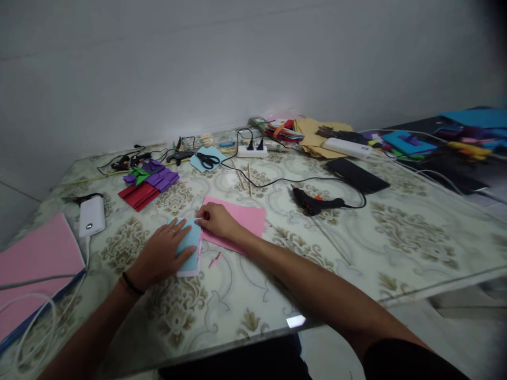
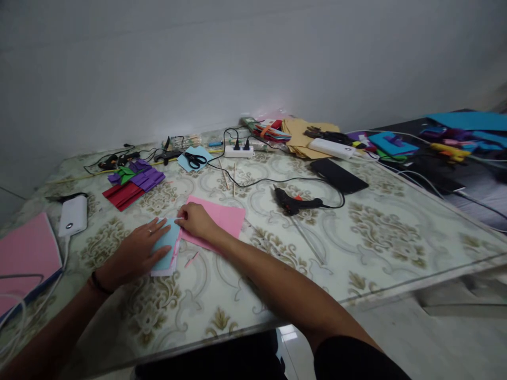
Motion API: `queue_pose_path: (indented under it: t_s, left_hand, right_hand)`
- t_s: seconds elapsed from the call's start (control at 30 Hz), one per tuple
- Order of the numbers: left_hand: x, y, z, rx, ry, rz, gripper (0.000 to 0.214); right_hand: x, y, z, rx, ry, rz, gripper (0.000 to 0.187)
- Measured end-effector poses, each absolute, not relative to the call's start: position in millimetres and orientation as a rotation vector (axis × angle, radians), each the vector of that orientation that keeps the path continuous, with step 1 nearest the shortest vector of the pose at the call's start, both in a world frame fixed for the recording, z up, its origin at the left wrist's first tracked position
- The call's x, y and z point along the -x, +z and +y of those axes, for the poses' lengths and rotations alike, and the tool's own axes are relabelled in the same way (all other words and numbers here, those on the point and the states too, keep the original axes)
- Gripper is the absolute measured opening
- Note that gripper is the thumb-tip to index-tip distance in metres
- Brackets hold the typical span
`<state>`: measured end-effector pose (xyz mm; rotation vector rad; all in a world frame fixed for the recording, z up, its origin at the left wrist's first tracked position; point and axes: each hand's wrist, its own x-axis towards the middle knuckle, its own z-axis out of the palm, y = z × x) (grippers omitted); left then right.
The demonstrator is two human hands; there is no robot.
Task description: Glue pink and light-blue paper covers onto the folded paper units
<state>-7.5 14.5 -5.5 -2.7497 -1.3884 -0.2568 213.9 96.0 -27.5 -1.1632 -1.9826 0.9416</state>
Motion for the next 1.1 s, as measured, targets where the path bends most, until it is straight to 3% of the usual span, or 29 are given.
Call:
queue_pose_path:
  t_s: [0.2, 0.43, 0.67, 0.87, 1.0, 1.1]
  left_hand:
    - [-8, -15, -9, 2.704, -0.125, -1.452, 0.077]
    - [-7, -26, -10, 2.685, -0.207, -1.403, 0.081]
    - [-6, -27, -9, 2.693, -0.280, -1.405, 0.056]
    - [-9, -29, -12, 2.663, -0.367, -1.417, 0.049]
    - [-10, -29, -17, 2.681, -0.486, -1.387, 0.038]
    - [-8, -32, -16, 2.657, -0.811, -1.425, 0.030]
  right_hand:
    - [-214, -27, 91, 1.150, 0.907, -1.996, 0.006]
    - [-215, -19, 86, 1.174, 0.864, -2.082, 0.010]
    - [-213, -3, 74, 1.293, 0.800, -2.258, 0.025]
    - [-199, 10, 90, 1.454, 0.851, -2.387, 0.044]
    - [-197, 19, 113, 1.432, 1.018, -2.471, 0.043]
    - [-205, 24, 115, 1.347, 1.094, -2.443, 0.036]
